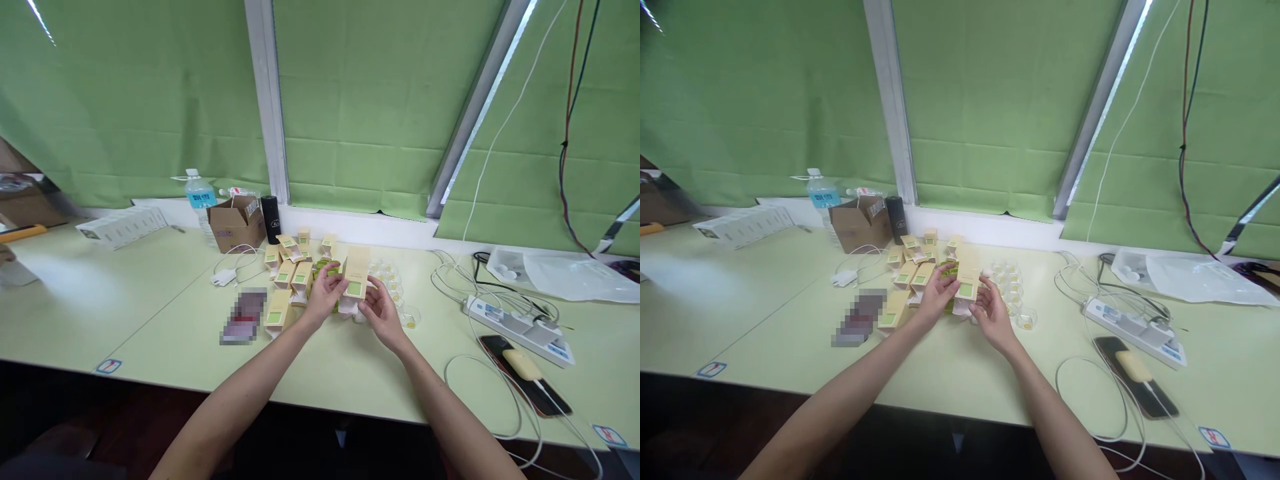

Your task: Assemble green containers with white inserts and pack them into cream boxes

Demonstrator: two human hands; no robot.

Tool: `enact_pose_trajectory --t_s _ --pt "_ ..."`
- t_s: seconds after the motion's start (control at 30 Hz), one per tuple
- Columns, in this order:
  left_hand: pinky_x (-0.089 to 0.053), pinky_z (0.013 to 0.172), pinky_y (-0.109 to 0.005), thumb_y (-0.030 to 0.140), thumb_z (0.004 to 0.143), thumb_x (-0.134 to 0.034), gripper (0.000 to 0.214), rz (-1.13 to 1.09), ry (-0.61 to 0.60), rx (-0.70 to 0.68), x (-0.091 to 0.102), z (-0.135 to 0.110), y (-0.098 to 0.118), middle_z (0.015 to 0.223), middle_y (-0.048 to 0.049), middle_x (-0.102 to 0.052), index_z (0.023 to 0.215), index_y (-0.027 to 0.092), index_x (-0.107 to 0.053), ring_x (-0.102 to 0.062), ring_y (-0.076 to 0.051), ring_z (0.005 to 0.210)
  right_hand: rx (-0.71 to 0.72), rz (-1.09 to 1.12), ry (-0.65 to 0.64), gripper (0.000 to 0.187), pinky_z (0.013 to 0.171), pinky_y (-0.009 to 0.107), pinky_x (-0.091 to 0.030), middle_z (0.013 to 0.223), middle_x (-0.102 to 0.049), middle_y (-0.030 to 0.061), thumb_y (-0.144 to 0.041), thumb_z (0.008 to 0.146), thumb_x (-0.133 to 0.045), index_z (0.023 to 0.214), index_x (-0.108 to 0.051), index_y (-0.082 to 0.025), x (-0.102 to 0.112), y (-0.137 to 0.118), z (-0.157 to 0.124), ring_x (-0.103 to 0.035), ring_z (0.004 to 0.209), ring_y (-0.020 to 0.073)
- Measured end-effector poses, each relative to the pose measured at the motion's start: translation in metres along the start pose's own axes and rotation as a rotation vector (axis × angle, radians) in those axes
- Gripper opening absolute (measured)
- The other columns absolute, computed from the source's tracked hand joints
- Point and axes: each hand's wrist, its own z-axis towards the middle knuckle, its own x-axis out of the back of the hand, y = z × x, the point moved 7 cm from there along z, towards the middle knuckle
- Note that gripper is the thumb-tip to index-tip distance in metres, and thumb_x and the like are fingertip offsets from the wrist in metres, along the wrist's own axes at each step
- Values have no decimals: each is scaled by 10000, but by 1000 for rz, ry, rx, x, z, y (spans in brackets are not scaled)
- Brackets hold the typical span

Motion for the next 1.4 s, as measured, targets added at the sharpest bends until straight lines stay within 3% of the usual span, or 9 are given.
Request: enact_pose_trajectory --t_s 0.17,0.47,0.57,0.67,0.8,1.07,1.2,1.3,1.4 --pt "-555 893 -375 521 816 -774 630 -11 1 11 -2 -4 4 1134 -119 -723 1264 225 -445 -715 -256 1051 77 -114 -48 717 975 477 -538 1393 -556 122 -487 977 -587 1552 -176 -368 -3 -4 -9 -631 1148 256" --pt "-487 1023 -380 567 919 -623 494 284 27 -153 12 -13 12 1384 -120 -565 1302 264 -543 -513 -281 1341 97 -362 -104 437 987 469 -515 1321 -577 95 -432 1019 -486 1441 -479 -317 -7 0 -7 -580 1119 252" --pt "-373 1158 -433 591 963 -523 451 410 -77 -188 7 -18 18 1389 -111 -582 1216 250 -676 -402 -305 1442 49 -296 -58 405 931 429 -530 1275 -572 90 -444 1006 -514 1388 -507 -310 -6 3 -5 -590 1039 232" --pt "-371 1159 -458 573 934 -584 462 402 -250 -161 0 -23 19 1499 -112 -511 1244 256 -712 -340 -346 1483 10 -177 -26 424 873 387 -529 1172 -583 72 -484 995 -529 1377 -473 -308 -3 4 -4 -595 980 215" --pt "-528 927 -392 447 870 -717 570 376 -316 -121 -2 -27 13 1674 -105 -246 1412 318 -598 -549 -330 1280 -38 -118 -1 465 735 321 -504 935 -549 12 -535 976 -547 1370 -448 -308 0 7 -1 -555 803 177" --pt "-540 769 -335 411 892 -701 385 406 -117 -102 5 -23 1 1587 -122 -385 1257 290 -712 -603 -121 753 -85 -85 27 497 665 293 -503 839 -470 -24 -518 931 -618 1351 -464 -300 -6 15 -2 -530 757 164" --pt "-538 900 -363 409 862 -736 435 392 -143 -107 5 -23 3 1591 -121 -391 1279 286 -705 -630 -260 1122 -71 -98 71 489 625 280 -489 798 -482 -35 -524 916 -632 1322 -481 -297 -1 13 -1 -523 707 157" --pt "-495 1038 -418 440 860 -725 501 278 -269 -102 1 -23 4 1636 -106 -340 1336 295 -670 -439 -353 1424 -72 -104 111 481 592 277 -456 760 -500 -44 -530 925 -620 1318 -479 -292 7 11 1 -516 650 153" --pt "-435 1130 -455 468 822 -755 637 111 -415 -72 -6 -26 3 1688 -89 -240 1418 303 -603 -298 -382 1522 -82 -87 132 492 582 280 -440 749 -513 -46 -534 927 -616 1329 -470 -291 12 11 2 -525 636 157"
